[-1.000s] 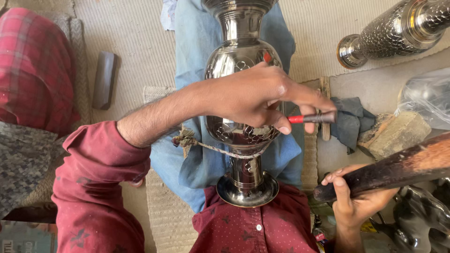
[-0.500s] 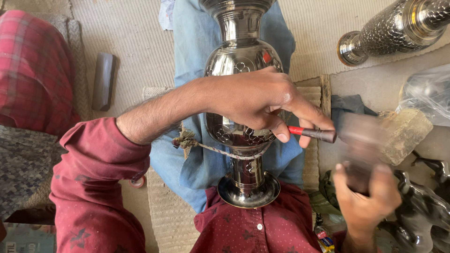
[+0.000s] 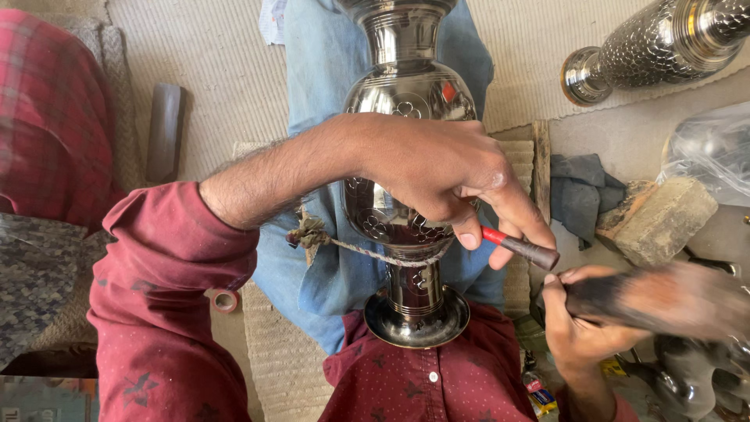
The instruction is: The person sits on the floor with a brass vase held between their legs and engraves decorative floral patterns into its surface. They hold a chisel against the metal with one hand and repeatedly strike it with a wooden mallet held in the other hand, repositioning the chisel to work on different spots of the pattern.
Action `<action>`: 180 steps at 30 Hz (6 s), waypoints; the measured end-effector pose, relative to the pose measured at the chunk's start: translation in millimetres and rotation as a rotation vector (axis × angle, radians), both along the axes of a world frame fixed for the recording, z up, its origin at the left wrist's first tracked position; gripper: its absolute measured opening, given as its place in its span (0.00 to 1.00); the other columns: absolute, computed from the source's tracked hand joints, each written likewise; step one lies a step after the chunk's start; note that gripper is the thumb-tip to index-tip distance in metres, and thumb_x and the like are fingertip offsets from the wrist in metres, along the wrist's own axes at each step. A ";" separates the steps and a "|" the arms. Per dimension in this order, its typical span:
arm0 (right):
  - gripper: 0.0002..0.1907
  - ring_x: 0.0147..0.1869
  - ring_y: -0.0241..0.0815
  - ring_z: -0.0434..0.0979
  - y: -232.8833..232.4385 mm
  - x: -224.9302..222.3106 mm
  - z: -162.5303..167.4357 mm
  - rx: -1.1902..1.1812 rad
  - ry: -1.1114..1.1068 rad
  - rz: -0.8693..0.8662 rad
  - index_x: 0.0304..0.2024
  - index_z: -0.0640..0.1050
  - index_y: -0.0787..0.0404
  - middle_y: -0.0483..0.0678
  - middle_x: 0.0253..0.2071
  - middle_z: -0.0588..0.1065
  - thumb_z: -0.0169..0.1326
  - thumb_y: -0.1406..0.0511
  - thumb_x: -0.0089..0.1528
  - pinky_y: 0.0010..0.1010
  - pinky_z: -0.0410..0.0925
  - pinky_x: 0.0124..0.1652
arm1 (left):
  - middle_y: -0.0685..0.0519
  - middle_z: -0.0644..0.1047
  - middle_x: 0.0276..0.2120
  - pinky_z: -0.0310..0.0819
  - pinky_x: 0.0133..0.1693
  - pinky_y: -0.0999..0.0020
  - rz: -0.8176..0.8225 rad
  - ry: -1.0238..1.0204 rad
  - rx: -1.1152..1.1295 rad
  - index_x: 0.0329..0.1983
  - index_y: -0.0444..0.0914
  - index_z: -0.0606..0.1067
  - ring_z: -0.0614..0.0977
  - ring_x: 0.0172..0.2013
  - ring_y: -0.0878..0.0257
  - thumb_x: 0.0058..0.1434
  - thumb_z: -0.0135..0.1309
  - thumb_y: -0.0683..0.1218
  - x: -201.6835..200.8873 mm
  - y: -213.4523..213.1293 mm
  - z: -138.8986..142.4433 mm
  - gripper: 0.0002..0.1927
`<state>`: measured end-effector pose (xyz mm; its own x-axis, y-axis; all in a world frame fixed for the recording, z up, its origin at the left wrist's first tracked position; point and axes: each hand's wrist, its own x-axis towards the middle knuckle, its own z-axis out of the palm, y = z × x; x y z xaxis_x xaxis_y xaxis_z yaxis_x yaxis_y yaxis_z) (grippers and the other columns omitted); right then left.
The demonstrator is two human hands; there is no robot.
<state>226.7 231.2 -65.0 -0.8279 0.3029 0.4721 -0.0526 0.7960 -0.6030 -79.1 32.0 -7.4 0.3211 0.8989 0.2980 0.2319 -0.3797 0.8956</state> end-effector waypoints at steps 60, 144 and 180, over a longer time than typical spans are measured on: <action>0.40 0.36 0.35 0.76 65.4 -212.0 131.3 0.721 -0.985 0.530 0.70 0.68 0.48 0.43 0.37 0.77 0.53 0.77 0.55 0.27 0.71 0.41 | 0.51 0.83 0.41 0.76 0.31 0.80 1.545 -0.414 -0.015 0.61 0.32 0.68 0.78 0.27 0.75 0.67 0.62 0.33 109.9 -70.0 -11.4 0.22; 0.06 0.39 0.40 0.76 -9.0 -272.1 69.2 0.597 -0.883 0.570 0.45 0.69 0.70 0.52 0.36 0.73 0.54 0.74 0.72 0.30 0.70 0.41 | 0.49 0.80 0.46 0.74 0.33 0.83 1.682 -0.566 0.229 0.64 0.33 0.64 0.77 0.32 0.76 0.74 0.59 0.33 143.9 -54.3 -29.2 0.21; 0.05 0.39 0.37 0.74 126.2 -70.9 80.0 0.026 -0.721 0.192 0.45 0.71 0.72 0.51 0.38 0.74 0.54 0.74 0.72 0.25 0.69 0.41 | 0.54 0.78 0.60 0.83 0.57 0.70 0.961 -0.118 0.245 0.68 0.42 0.65 0.84 0.58 0.57 0.70 0.59 0.40 63.8 -66.2 -14.8 0.26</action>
